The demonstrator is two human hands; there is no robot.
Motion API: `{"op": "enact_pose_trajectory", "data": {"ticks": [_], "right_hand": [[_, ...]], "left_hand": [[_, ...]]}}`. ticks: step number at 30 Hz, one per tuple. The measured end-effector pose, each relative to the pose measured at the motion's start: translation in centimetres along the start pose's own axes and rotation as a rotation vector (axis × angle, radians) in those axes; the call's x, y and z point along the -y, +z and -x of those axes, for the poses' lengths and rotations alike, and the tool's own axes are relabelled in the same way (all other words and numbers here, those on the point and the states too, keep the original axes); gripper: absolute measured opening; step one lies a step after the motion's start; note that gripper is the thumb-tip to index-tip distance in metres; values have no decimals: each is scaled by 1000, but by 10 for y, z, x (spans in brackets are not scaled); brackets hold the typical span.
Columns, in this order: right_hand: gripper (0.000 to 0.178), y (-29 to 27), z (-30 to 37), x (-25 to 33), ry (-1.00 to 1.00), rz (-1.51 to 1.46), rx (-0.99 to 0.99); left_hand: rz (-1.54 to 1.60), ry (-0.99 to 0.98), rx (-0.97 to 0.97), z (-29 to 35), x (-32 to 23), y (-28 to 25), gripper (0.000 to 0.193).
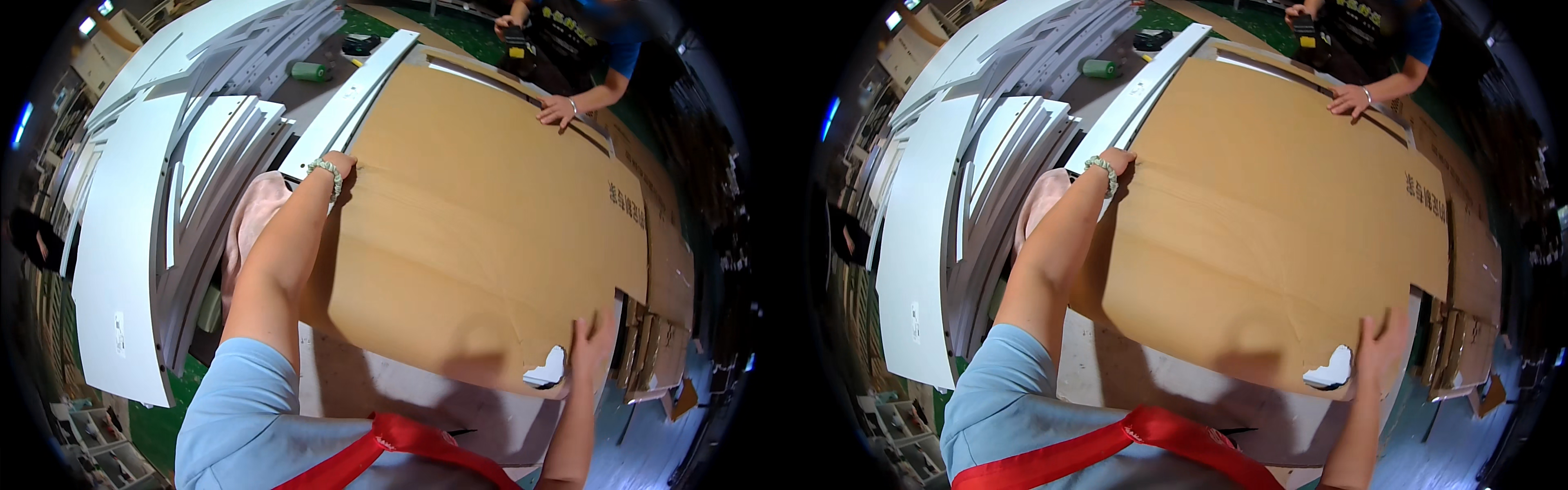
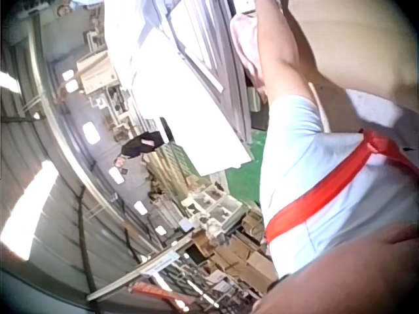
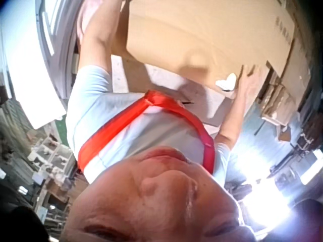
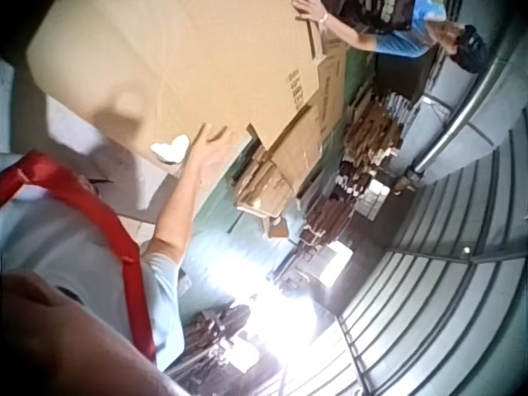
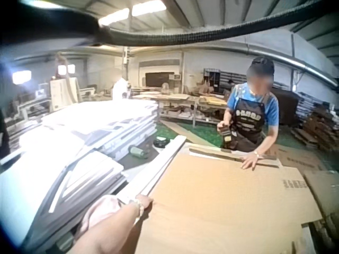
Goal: The person handles white flat-pack furniture panels and cardboard sheets on a workbench. They pick up panels, place them on the table, and arrange cardboard sheets between them while another person works nearby.
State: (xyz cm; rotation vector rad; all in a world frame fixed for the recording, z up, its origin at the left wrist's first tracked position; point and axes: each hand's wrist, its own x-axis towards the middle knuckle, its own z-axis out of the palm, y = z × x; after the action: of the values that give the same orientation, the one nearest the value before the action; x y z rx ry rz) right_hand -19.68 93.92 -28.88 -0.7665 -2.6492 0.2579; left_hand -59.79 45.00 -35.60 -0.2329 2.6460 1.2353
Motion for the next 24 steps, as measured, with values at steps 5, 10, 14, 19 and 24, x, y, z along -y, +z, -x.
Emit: {"op": "enact_pose_trajectory", "data": {"ticks": [5,10,14,19,24], "right_hand": [[66,37,18,69,-153,114,212],[70,54,3,72,-114,202,165],[70,55,0,70,-155,157,156],[74,45,-28,11,151,95,24],[58,35,-77,-56,500,-257,15]], "left_hand": [[235,-255,238,-20,8,7,26],[-353,270,96,-39,15,6,39],[-329,288,-34,-48,20,15,42],[-275,149,-56,-40,14,15,51],[-488,114,-47,3,-1,-1,73]]}}
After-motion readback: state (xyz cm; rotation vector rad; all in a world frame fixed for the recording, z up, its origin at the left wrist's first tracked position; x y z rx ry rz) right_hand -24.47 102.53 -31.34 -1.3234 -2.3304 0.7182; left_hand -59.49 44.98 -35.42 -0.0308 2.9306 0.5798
